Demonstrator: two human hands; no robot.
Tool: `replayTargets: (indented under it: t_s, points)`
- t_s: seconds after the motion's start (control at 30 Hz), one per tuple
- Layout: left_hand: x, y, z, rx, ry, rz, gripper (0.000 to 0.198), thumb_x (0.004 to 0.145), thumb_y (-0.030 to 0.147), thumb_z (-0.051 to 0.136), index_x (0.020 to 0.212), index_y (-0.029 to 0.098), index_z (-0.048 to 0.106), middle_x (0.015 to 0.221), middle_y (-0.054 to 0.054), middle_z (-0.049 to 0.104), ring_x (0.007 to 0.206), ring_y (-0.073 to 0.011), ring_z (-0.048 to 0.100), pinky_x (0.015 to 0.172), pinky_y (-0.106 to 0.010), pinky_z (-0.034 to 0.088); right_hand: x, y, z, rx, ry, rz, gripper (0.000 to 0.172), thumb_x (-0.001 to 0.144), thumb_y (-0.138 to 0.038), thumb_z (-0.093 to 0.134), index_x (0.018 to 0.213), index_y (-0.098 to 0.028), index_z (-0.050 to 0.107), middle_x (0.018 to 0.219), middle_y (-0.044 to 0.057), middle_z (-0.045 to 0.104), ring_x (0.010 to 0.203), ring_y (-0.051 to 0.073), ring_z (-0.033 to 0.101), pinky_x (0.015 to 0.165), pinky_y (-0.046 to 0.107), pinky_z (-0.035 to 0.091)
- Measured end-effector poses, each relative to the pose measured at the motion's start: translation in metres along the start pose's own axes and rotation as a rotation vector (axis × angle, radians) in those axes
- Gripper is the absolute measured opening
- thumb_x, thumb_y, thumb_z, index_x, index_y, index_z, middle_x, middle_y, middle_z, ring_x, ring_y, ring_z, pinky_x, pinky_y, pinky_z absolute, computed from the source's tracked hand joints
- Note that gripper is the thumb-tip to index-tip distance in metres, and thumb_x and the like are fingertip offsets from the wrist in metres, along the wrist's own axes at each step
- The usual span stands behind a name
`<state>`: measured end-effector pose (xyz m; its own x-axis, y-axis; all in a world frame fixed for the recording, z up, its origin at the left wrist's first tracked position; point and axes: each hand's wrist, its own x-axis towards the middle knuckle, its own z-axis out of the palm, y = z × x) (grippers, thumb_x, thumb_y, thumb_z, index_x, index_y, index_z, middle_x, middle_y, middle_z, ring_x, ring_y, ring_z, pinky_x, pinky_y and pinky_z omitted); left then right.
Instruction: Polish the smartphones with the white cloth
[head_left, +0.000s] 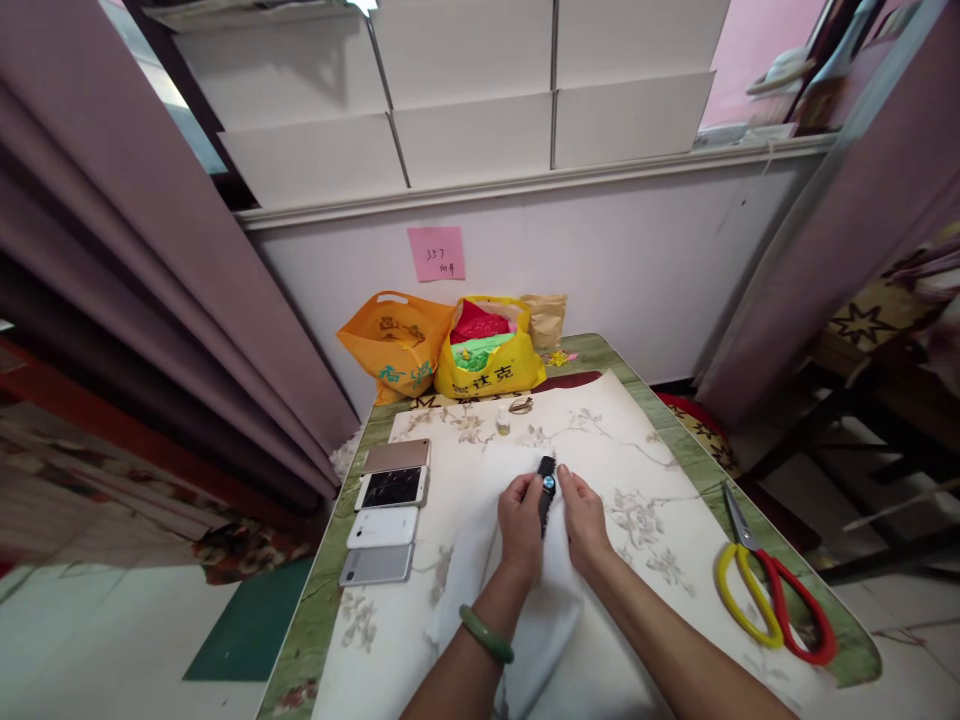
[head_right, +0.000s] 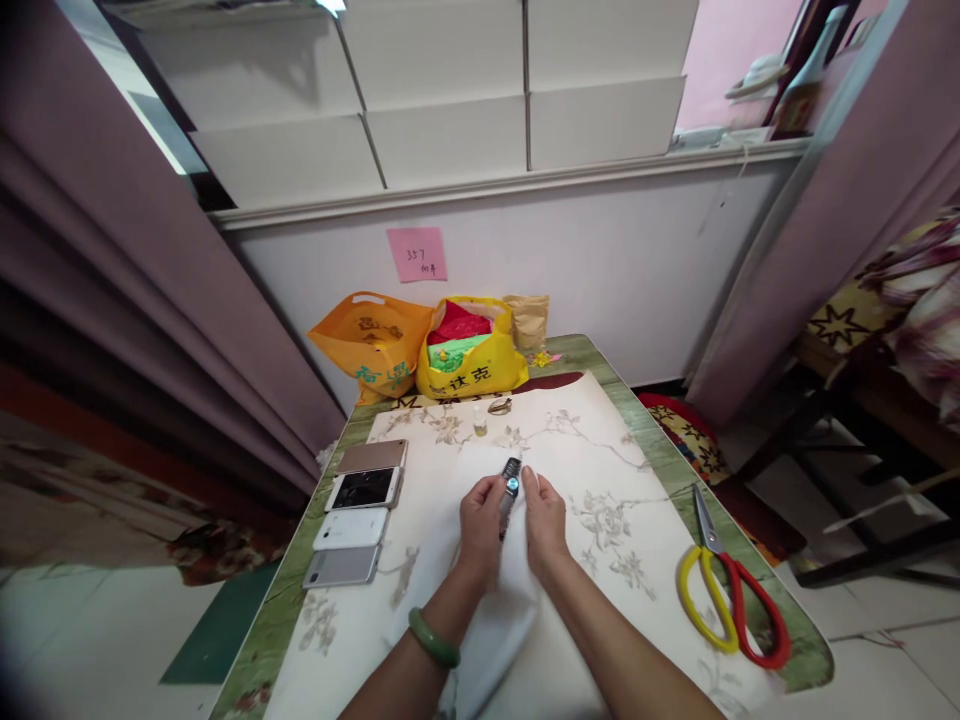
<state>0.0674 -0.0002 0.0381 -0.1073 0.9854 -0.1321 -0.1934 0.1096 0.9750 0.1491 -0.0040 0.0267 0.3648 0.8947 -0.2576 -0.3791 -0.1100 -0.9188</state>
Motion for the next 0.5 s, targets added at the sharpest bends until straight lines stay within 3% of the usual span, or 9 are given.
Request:
replayTargets:
  t_s: [0.1,0.27,0.4,0.5]
  points:
    - [0.003,0.003,0.008,0.092,0.142,0.067,0.025,0.081,0.042,0.057,0.074,0.018,0.058,0.067,0.001,0.055,0.065,-0.0142,0.046,0.063,-0.025,0.037,-0.009,0.010,0.002,-0.036,-0.002,0.007,0.044,0.078,-0.060,0.059,0.081,-0.017,0.062,0.065,-0.001,0.058,0.062,0.015,0.051,0.057,0.024,0.044]
    - [0.017,0.005,0.008,0.113,0.287,0.107,0.025,0.085,0.044,0.051,0.074,0.022,0.052,0.067,0.003,0.048,0.065,-0.0140,0.040,0.063,-0.025,0.034,-0.025,0.023,-0.005,-0.239,-0.157,-0.072,0.043,0.076,-0.059,0.060,0.066,-0.017,0.057,0.060,-0.003,0.054,0.062,0.014,0.048,0.057,0.024,0.042]
    - [0.020,-0.003,0.000,0.083,0.252,0.092,0.029,0.085,0.049,0.050,0.076,0.022,0.052,0.069,0.003,0.047,0.067,-0.0143,0.041,0.064,-0.025,0.035,-0.022,0.019,-0.011,-0.275,-0.195,-0.073,0.042,0.073,-0.058,0.064,0.065,-0.017,0.058,0.060,-0.003,0.056,0.061,0.014,0.050,0.056,0.024,0.042]
    - [0.011,-0.004,-0.007,0.079,0.164,0.091,0.031,0.084,0.051,0.052,0.074,0.021,0.050,0.067,0.003,0.045,0.065,-0.0137,0.040,0.061,-0.024,0.035,-0.010,0.009,-0.012,-0.110,-0.079,0.010,0.045,0.076,-0.061,0.061,0.080,-0.017,0.065,0.069,0.000,0.065,0.068,0.019,0.059,0.061,0.027,0.048]
